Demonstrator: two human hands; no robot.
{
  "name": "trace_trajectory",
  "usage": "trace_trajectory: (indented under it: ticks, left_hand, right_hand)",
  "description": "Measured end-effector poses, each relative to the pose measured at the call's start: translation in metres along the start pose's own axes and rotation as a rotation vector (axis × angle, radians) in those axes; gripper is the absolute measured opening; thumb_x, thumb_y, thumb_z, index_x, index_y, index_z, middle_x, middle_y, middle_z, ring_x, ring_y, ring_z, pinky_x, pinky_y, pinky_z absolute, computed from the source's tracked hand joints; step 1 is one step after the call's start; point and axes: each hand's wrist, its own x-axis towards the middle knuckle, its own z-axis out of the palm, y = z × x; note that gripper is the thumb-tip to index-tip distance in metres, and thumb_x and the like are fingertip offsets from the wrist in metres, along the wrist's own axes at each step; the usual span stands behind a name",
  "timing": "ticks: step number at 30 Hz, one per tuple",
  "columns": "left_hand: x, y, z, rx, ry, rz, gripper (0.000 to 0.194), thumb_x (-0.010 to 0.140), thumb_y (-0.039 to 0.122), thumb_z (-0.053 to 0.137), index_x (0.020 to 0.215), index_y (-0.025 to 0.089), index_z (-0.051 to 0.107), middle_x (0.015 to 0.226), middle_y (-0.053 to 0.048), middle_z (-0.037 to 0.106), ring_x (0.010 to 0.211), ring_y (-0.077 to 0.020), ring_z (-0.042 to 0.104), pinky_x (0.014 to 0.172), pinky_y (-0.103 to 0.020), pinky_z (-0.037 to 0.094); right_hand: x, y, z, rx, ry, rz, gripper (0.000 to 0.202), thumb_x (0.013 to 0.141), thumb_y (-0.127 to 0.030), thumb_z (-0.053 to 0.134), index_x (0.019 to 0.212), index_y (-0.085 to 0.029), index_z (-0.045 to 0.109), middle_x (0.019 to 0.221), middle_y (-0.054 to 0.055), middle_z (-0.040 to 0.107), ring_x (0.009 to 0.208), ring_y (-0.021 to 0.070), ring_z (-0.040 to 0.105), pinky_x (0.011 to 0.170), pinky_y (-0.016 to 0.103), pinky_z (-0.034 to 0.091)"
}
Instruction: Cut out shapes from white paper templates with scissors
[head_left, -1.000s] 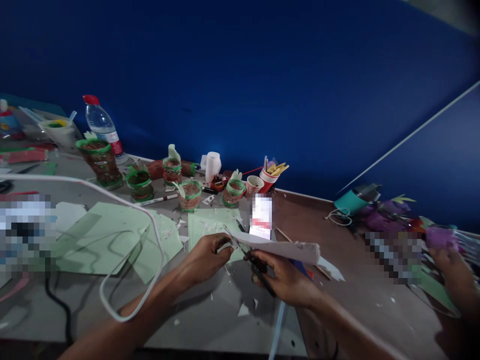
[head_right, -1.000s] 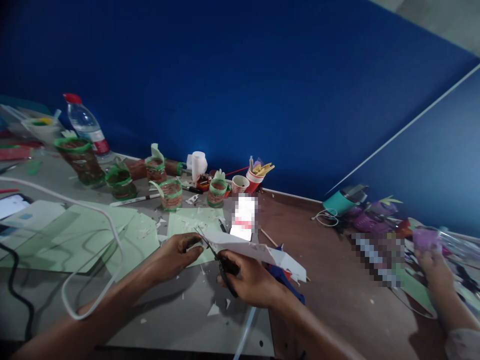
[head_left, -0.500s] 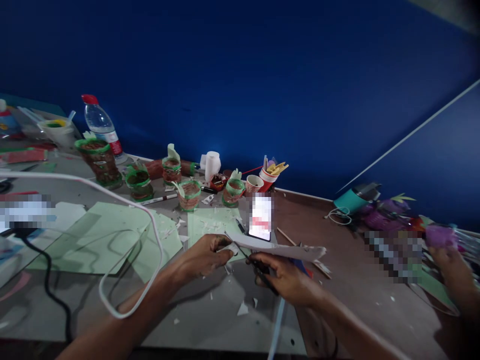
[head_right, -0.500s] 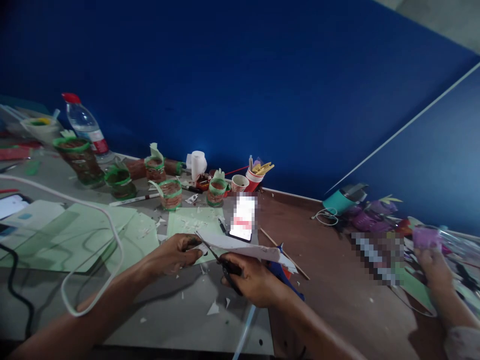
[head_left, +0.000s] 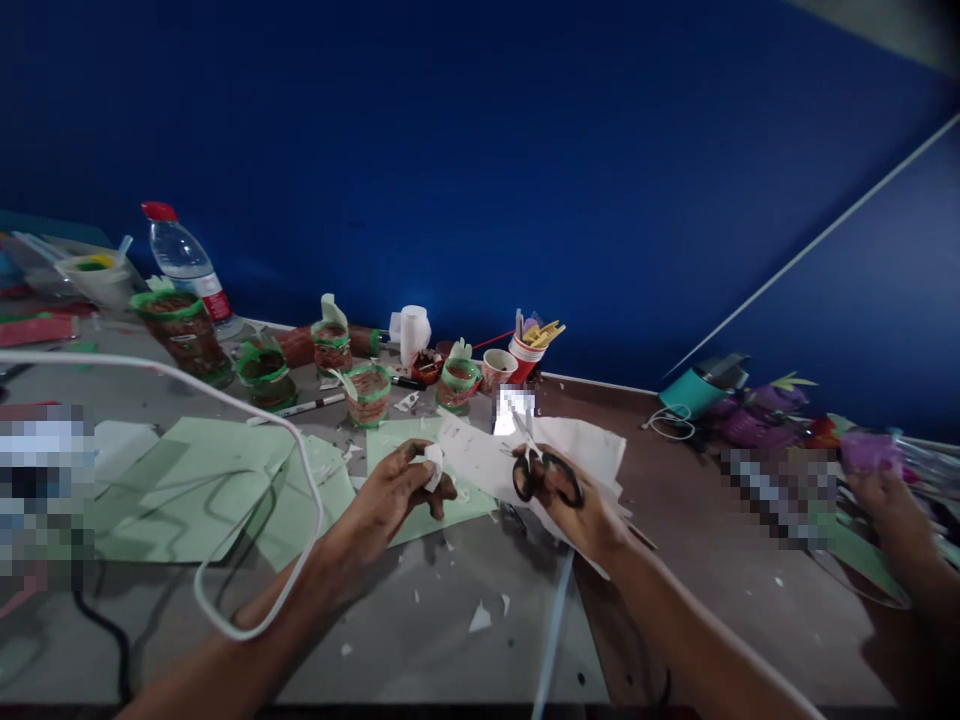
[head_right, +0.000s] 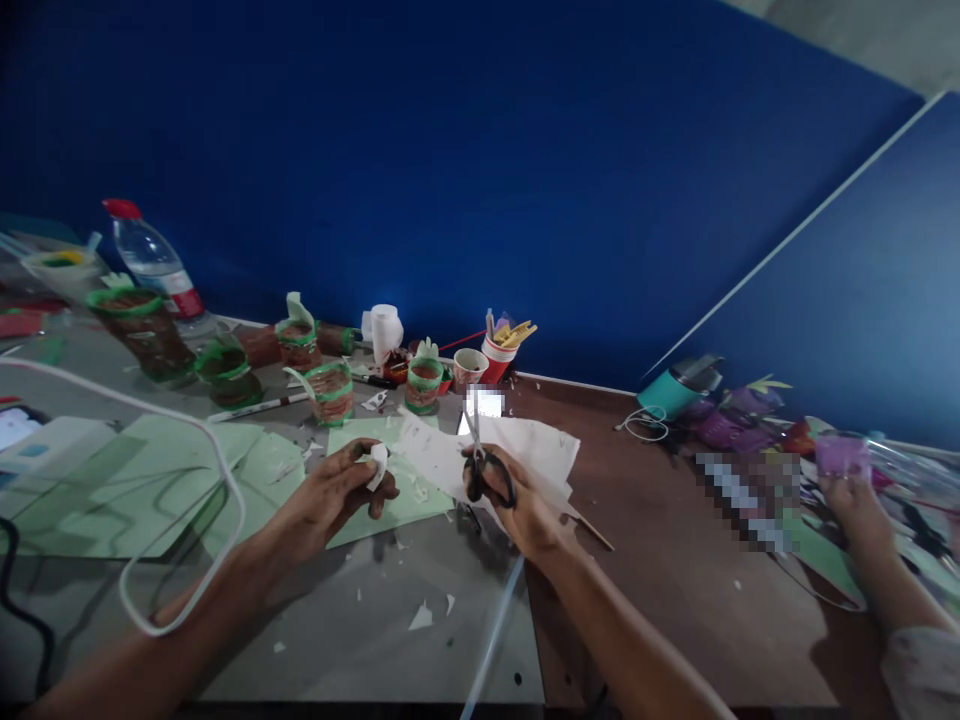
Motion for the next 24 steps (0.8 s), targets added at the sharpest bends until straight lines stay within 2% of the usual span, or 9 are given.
trace_trajectory:
  ticks: [3, 6, 9, 12, 15, 19, 24]
  left_hand:
    - [0.001, -0.002, -0.001, -0.050, 0.061, -0.012, 0.024, 0.073, 0.030, 0.064, 0.083, 0.018, 0.046, 0.068, -0.005, 0.065, 0.071, -0.0203, 0.063, 0.057, -0.028, 0.048]
    - [0.004, -0.010, -0.004, -0.055, 0.021, -0.066, 0.020, 0.074, 0.030, 0.064, 0.078, 0.017, 0.050, 0.082, -0.007, 0.066, 0.072, -0.0181, 0.063, 0.070, -0.034, 0.049]
    - [0.007, -0.021, -0.009, -0.037, -0.031, -0.048, 0.017, 0.072, 0.028, 0.066, 0.076, 0.017, 0.054, 0.089, -0.003, 0.063, 0.074, -0.0138, 0.060, 0.080, -0.033, 0.046]
    - [0.012, -0.030, -0.012, -0.004, 0.020, -0.010, 0.017, 0.070, 0.028, 0.068, 0.075, 0.017, 0.057, 0.073, 0.001, 0.057, 0.069, -0.0109, 0.054, 0.077, -0.029, 0.044]
    - [0.014, -0.033, -0.014, -0.021, 0.109, -0.052, 0.021, 0.065, 0.028, 0.072, 0.073, 0.017, 0.056, 0.068, 0.003, 0.052, 0.065, -0.0099, 0.051, 0.072, -0.027, 0.045]
    - [0.013, -0.032, -0.012, -0.103, 0.173, -0.148, 0.025, 0.062, 0.026, 0.075, 0.073, 0.018, 0.053, 0.068, 0.004, 0.052, 0.065, -0.0097, 0.052, 0.076, -0.029, 0.047]
    - [0.010, -0.029, -0.005, -0.081, 0.132, -0.139, 0.025, 0.065, 0.027, 0.074, 0.068, 0.016, 0.052, 0.067, 0.002, 0.055, 0.069, -0.0116, 0.056, 0.077, -0.029, 0.048]
  right_hand:
    - [0.014, 0.005, -0.006, 0.141, 0.102, -0.069, 0.028, 0.074, -0.041, 0.064, 0.091, -0.018, 0.063, 0.069, 0.001, 0.054, 0.066, 0.0162, 0.050, 0.064, 0.029, 0.039]
    - [0.016, 0.008, -0.003, 0.197, 0.155, -0.136, 0.027, 0.075, -0.040, 0.062, 0.093, -0.019, 0.062, 0.071, 0.002, 0.055, 0.066, 0.0163, 0.049, 0.064, 0.029, 0.039]
    - [0.007, 0.012, 0.011, 0.182, 0.127, -0.164, 0.029, 0.078, -0.040, 0.060, 0.097, -0.019, 0.061, 0.072, 0.002, 0.055, 0.068, 0.0159, 0.049, 0.065, 0.028, 0.039]
    - [-0.004, 0.018, 0.029, 0.115, 0.003, -0.108, 0.037, 0.077, -0.044, 0.061, 0.104, -0.019, 0.057, 0.077, 0.003, 0.056, 0.069, 0.0152, 0.048, 0.064, 0.027, 0.037]
    - [-0.010, 0.026, 0.043, 0.086, -0.086, -0.041, 0.047, 0.073, -0.054, 0.063, 0.103, -0.019, 0.057, 0.074, 0.002, 0.055, 0.067, 0.0143, 0.048, 0.062, 0.026, 0.037]
    - [-0.012, 0.036, 0.048, 0.009, -0.030, 0.068, 0.043, 0.074, -0.054, 0.064, 0.099, -0.020, 0.057, 0.073, 0.001, 0.052, 0.064, 0.0125, 0.047, 0.058, 0.024, 0.038]
    - [-0.015, 0.054, 0.044, -0.134, 0.025, 0.022, 0.042, 0.074, -0.052, 0.063, 0.102, -0.021, 0.056, 0.084, 0.005, 0.055, 0.077, 0.0168, 0.053, 0.066, 0.027, 0.045]
